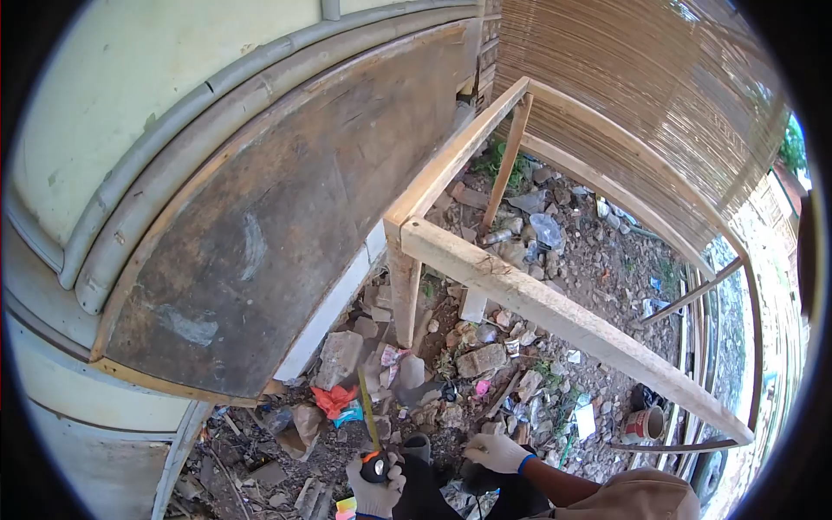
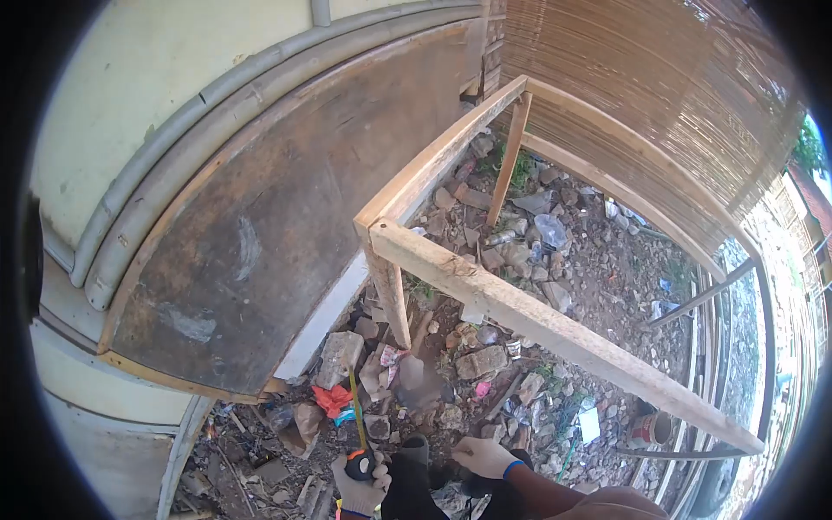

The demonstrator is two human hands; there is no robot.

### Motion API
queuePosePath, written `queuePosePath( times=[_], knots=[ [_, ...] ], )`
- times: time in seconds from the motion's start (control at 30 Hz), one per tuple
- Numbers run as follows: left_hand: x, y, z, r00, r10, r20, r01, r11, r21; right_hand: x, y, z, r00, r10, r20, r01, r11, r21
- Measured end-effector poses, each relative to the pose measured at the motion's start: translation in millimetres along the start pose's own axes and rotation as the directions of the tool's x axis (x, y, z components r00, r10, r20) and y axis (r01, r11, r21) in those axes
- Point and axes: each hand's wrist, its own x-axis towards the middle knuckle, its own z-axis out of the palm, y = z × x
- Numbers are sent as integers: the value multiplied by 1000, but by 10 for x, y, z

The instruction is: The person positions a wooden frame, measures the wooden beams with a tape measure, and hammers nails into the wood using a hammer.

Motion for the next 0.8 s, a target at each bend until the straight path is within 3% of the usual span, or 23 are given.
queuePosePath(
  times=[0.1,0.13,0.17,0.2,0.23,0.27,0.33,0.37,0.43,0.53,0.57,0.6,0.67,0.73,0.77,0.8],
  knots=[
    [-465,58,146,995,-99,-14,100,988,118,-714,550,-23,916,273,-293,-272,961,43],
    [-652,88,256,988,-141,-61,150,973,177,-990,950,80,814,433,-388,-415,900,135],
    [-855,105,396,973,-195,-121,213,963,163,-1410,898,-8,669,615,-418,-595,780,194],
    [-1029,120,519,952,-244,-186,274,949,157,-1811,1113,86,532,748,-397,-641,662,388],
    [-1153,165,569,939,-256,-229,320,894,314,-2214,1279,229,420,808,-413,-667,584,464],
    [-1241,221,583,924,-269,-272,370,808,459,-2640,1178,278,370,822,-433,-664,560,495],
    [-1338,321,659,814,-398,-423,576,645,501,-3297,914,431,209,875,-437,-669,454,589],
    [-1337,435,691,724,-508,-467,689,492,532,-3555,847,599,135,881,-454,-653,424,628],
    [-1643,246,1304,693,-389,-607,721,346,601,-3922,617,906,45,908,-416,-576,364,732],
    [-1896,-275,1874,864,-182,-469,489,86,868,-4142,172,1396,-32,943,-331,-370,296,880],
    [-1932,-367,1984,913,-141,-382,386,-4,923,-4126,166,1683,-54,946,-318,-395,273,877],
    [-1721,-339,1863,848,-181,-498,523,128,843,-4126,99,1916,-65,952,-300,-370,256,893],
    [-1691,-540,1933,870,-356,-342,361,-14,932,-4178,-158,2171,-45,980,-195,-305,172,937],
    [-1432,-773,1822,864,-403,-300,306,-52,951,-4182,-207,2560,-67,989,-130,-265,108,958],
    [-1363,-904,1815,797,-501,-338,337,-94,937,-4195,-164,2746,-74,996,-54,-227,36,973],
    [-1509,-1177,1830,819,-497,-286,267,-112,957,-4285,-226,2837,-72,997,-27,-171,14,985]
  ],
)
